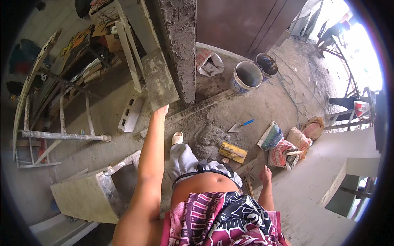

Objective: The person applies wet plaster to a vertical wall section using a trowel and a hawk. They scoop plaster from a pile on the floor, spread it onto the wall, and smooth the surface repeatedly.

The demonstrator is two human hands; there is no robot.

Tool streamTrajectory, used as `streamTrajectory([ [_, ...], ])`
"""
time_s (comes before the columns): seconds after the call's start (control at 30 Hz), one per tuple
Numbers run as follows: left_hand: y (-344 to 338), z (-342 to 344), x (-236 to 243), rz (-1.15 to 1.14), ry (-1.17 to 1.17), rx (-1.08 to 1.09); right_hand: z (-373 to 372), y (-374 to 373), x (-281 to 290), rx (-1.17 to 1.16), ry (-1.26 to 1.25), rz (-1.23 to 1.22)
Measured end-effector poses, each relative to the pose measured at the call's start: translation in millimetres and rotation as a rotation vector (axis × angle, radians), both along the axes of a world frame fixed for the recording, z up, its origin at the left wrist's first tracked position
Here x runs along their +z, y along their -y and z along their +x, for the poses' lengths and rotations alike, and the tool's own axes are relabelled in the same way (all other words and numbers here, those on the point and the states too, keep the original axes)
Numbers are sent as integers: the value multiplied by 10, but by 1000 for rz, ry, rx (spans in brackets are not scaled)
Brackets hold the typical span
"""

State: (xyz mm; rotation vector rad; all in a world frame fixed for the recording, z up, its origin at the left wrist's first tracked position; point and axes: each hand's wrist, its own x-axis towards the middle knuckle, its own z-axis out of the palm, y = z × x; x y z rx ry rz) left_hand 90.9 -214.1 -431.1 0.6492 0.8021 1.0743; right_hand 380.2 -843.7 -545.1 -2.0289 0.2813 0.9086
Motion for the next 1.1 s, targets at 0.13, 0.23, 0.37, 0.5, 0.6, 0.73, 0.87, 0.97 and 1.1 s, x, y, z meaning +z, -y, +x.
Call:
streamTrajectory([
  [0.13, -256, 312, 169, -2, 73, -31, 79, 142, -334, 109, 70, 146],
  [0.23, -411, 436, 227, -1, 95, -45, -229, 116, -571, 146, 8, 100],
  [0.37, -601, 430, 266, 21, 75, -55, -765, -146, -551, 176, -161, -26],
  [0.5, -494, 304, -11, -38, 82, -36, -889, -14, -442, 68, -222, -68],
  [0.6, -403, 420, -118, -66, 97, -53, -980, 251, -399, -46, -285, -63],
  [0.73, -600, 406, 16, -37, 87, -54, -1018, 158, -260, -70, -238, -97],
  [0.87, -570, 426, -11, -58, 102, -39, -801, 218, -340, -56, -196, -67],
  [0.97, -445, 381, -41, -58, 90, -23, -839, -43, -354, -63, -178, -16],
  [1.1, -569, 331, 327, 3, 96, -8, -858, -116, -505, -71, -103, 56],
])
